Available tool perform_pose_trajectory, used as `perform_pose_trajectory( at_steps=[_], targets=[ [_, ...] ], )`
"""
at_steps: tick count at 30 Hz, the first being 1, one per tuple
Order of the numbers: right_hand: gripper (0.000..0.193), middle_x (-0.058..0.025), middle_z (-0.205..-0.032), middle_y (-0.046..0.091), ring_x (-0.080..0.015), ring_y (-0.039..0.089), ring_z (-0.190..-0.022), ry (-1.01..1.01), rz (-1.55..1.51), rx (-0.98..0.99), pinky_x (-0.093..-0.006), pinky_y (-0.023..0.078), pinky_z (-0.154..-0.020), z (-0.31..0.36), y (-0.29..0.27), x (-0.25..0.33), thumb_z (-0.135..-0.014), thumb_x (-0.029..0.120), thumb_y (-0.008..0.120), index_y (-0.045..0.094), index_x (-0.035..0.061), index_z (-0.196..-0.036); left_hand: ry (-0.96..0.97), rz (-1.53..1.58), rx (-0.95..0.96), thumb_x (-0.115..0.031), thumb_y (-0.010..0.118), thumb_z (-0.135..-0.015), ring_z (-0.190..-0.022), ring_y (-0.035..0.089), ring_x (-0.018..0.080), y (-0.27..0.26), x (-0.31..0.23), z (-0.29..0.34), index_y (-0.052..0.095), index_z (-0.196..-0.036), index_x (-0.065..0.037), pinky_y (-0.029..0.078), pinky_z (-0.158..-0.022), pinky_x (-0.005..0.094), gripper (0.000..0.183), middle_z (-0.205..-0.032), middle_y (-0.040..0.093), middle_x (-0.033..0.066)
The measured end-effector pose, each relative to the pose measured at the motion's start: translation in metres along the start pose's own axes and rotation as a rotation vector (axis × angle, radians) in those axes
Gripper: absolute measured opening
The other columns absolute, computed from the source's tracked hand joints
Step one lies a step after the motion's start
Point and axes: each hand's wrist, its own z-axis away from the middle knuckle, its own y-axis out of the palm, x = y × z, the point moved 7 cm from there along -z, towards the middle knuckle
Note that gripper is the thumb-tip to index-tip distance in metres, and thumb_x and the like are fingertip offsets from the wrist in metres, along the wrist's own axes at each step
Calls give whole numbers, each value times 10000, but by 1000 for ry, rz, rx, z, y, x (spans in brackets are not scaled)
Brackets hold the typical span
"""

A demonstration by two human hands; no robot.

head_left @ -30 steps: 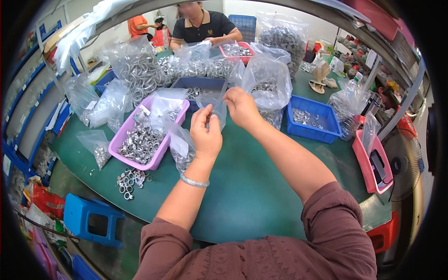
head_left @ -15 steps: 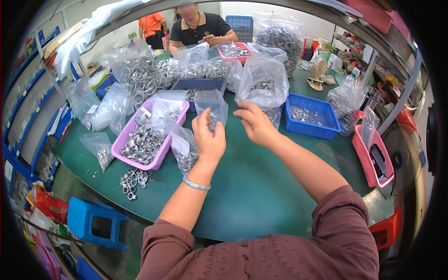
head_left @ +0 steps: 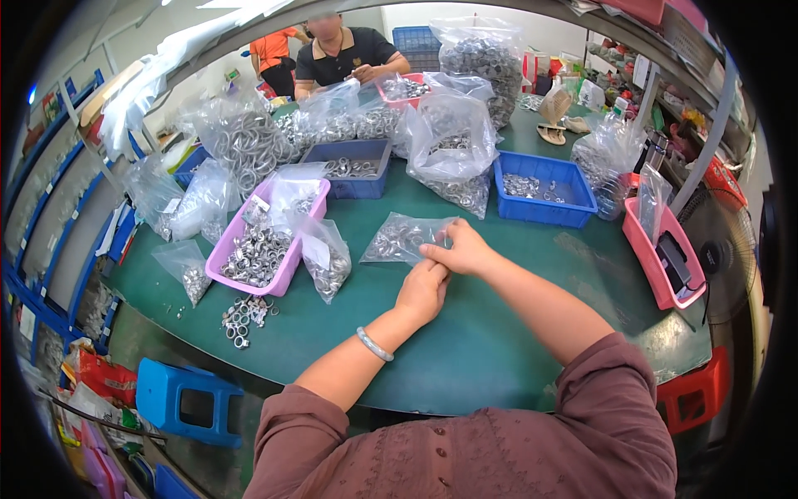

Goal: The person picks up metal rings from the table and places them into a small pile or a bag, handling them one at a time.

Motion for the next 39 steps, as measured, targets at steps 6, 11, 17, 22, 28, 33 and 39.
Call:
perform_pose_trajectory(
  at_steps=[6, 11, 17, 22, 28, 33, 39],
  targets=[
    [177, -131, -757, 633, -274, 624, -769, 51, -90, -83, -401, 486, -711, 24, -10, -39, -774, 189, 642, 665, 14, -786, -107, -97, -198, -57, 634, -767, -928, 553, 323, -31, 20, -2, 574, -974, -12, 452, -806, 393, 220, -969, 570, 162],
    [157, -104, -749, 638, -189, 582, -685, 284, -318, 85, -339, 470, -637, 47, -19, -60, -777, 148, 645, 669, 6, -839, -768, -445, -125, -312, 588, -833, -1064, 519, 395, -43, 110, -6, 503, -1211, 37, 425, -869, 435, 521, -1149, 530, 262],
    [190, -109, -808, 649, -191, 588, -733, 329, -383, 140, -331, 472, -676, 68, -29, -65, -801, 149, 639, 667, -6, -908, -988, -52, 220, -291, 570, -863, -627, 561, 227, -6, 150, -4, 640, -907, 35, 444, -579, 366, 336, -705, 598, 85],
    [222, -125, -885, 655, -195, 594, -807, 370, -419, 114, -329, 473, -732, 79, -31, -84, -802, 150, 647, 661, -12, -953, -1062, 69, 297, -316, 539, -890, -550, 500, 159, 13, 125, -15, 620, -957, 18, 368, -472, 330, 350, -697, 573, 65],
    [216, -124, -842, 660, -202, 598, -772, 315, -435, 131, -331, 477, -715, 86, -31, -87, -790, 158, 660, 669, -15, -919, -1325, 260, 269, -344, 570, -882, -492, 419, 143, 12, 121, 0, 590, -896, 31, 292, -426, 317, 376, -646, 479, 54],
    [210, -123, -798, 655, -203, 597, -715, 376, -407, 110, -336, 479, -658, 94, -45, -101, -791, 168, 664, 668, -21, -882, -1119, 541, 238, -156, 578, -881, -587, 574, 109, 30, 79, -30, 627, -965, -41, 435, -470, 255, 151, -784, 635, 34],
    [273, -112, -727, 606, -159, 564, -567, 490, -539, 79, -286, 471, -478, 107, -58, -112, -835, 190, 633, 610, -57, -950, -873, 342, 315, -124, 539, -888, -592, 519, 78, 24, 27, -63, 618, -841, -46, 400, -509, 233, 120, -723, 605, 3]
  ],
)
